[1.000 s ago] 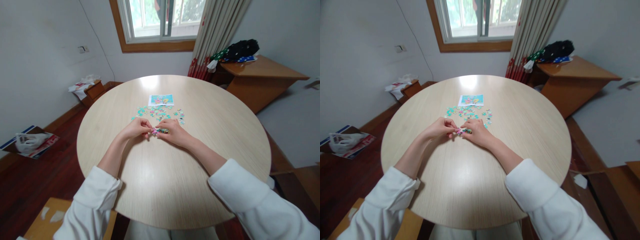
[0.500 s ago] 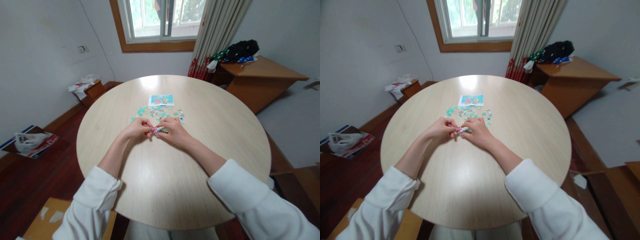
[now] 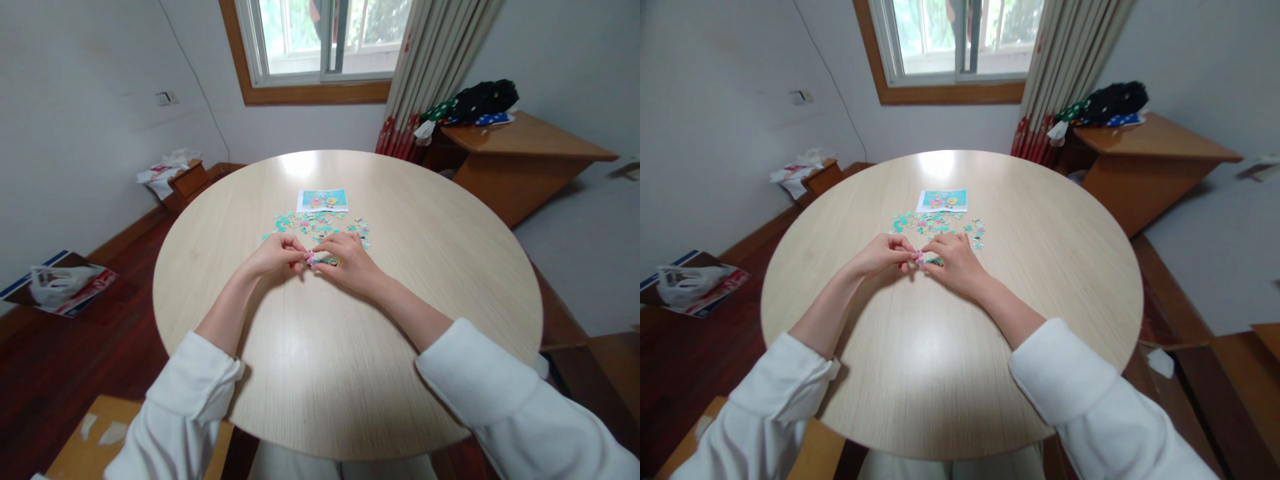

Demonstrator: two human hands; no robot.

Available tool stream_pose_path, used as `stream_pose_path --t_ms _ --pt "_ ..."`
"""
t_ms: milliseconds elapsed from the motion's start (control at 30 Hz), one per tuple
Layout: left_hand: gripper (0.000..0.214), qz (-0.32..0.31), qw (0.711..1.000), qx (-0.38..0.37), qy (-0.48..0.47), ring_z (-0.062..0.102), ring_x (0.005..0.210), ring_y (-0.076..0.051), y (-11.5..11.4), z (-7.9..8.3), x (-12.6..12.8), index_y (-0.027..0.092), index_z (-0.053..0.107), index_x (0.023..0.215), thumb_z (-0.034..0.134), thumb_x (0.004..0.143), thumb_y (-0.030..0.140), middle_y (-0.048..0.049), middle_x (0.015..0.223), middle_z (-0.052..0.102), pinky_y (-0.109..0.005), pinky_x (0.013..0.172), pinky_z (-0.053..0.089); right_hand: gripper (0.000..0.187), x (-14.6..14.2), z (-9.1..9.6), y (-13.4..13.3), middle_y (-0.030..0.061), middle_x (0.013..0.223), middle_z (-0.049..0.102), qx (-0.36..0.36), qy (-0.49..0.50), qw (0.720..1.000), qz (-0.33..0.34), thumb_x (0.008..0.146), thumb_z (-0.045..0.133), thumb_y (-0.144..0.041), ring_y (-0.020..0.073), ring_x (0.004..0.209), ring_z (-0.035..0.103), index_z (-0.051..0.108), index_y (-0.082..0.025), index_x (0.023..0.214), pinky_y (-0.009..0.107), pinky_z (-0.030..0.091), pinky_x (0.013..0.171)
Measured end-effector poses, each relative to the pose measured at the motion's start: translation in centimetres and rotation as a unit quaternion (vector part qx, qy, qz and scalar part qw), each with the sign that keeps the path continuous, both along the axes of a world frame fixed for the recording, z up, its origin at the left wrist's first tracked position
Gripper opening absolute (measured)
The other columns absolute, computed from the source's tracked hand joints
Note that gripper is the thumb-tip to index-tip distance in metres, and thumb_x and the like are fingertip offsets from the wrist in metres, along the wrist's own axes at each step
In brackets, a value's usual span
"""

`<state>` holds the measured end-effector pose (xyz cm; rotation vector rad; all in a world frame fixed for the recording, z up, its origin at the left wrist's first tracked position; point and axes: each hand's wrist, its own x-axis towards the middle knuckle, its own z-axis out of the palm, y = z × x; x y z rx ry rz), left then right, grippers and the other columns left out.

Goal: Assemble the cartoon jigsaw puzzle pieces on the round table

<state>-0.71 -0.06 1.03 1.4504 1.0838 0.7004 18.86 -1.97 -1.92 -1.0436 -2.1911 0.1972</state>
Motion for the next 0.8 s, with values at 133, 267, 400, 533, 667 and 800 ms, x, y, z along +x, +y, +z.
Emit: stream_pose_path --t_ms 133,267,400,533,667,800 --pt "0.013 0.004 1.000 -0.002 -0.001 0.054 0.046 -0.006 -0.04 0.10 0.04 0.010 0.062 0.063 0.074 0.067 0.014 -0.0005 0.051 0.062 -0.018 0.050 0.038 0.020 0.01 0.02 -0.02 0.0055 0.100 0.071 -0.002 -0.001 1.000 0.004 0.078 0.075 -0.028 0.0215 0.099 0.062 0.071 -0.022 0.097 0.037 0.031 0.087" --pt "0.015 -0.002 1.000 -0.005 0.000 0.054 0.045 -0.006 -0.08 0.28 0.08 0.011 0.062 0.062 0.076 0.066 0.015 0.0003 0.050 0.061 -0.018 0.048 0.037 0.016 0.07 0.07 -0.03 0.0056 0.099 0.071 -0.010 0.001 1.000 0.006 0.081 0.073 -0.029 0.0214 0.098 0.062 0.072 -0.023 0.095 0.037 0.031 0.088" --pt "0.013 -0.003 1.000 -0.008 0.000 0.054 0.045 -0.006 -0.10 0.27 0.04 0.011 0.063 0.063 0.075 0.066 0.014 0.0004 0.050 0.061 -0.017 0.047 0.037 0.013 0.12 0.06 0.04 0.0051 0.099 0.072 -0.016 0.001 1.000 0.014 0.083 0.071 -0.028 0.0205 0.098 0.062 0.072 -0.023 0.094 0.037 0.030 0.088" --pt "0.010 -0.006 1.000 -0.018 0.009 0.055 0.045 -0.007 -0.11 0.27 0.04 0.010 0.064 0.064 0.073 0.067 0.013 -0.0004 0.051 0.062 -0.018 0.048 0.037 0.011 0.08 0.05 0.08 0.0047 0.096 0.073 -0.015 -0.001 1.000 0.016 0.083 0.072 -0.027 0.0199 0.096 0.062 0.073 -0.023 0.092 0.036 0.030 0.087" --pt "0.010 -0.005 0.999 -0.032 0.006 0.054 0.044 -0.007 -0.12 0.32 0.07 0.010 0.063 0.064 0.072 0.068 0.012 0.0006 0.051 0.061 -0.019 0.048 0.039 0.011 0.08 -0.01 0.08 0.0047 0.095 0.072 -0.019 -0.002 1.000 0.019 0.083 0.072 -0.026 0.0196 0.095 0.061 0.074 -0.022 0.093 0.037 0.029 0.086" --pt "0.012 -0.008 1.000 -0.022 -0.003 0.052 0.044 -0.006 -0.08 0.26 0.04 0.010 0.062 0.065 0.074 0.067 0.013 0.0017 0.052 0.060 -0.018 0.048 0.039 0.010 0.13 -0.13 0.15 0.0046 0.094 0.072 -0.018 -0.004 1.000 0.020 0.085 0.069 -0.027 0.0198 0.095 0.061 0.074 -0.023 0.093 0.037 0.029 0.086"
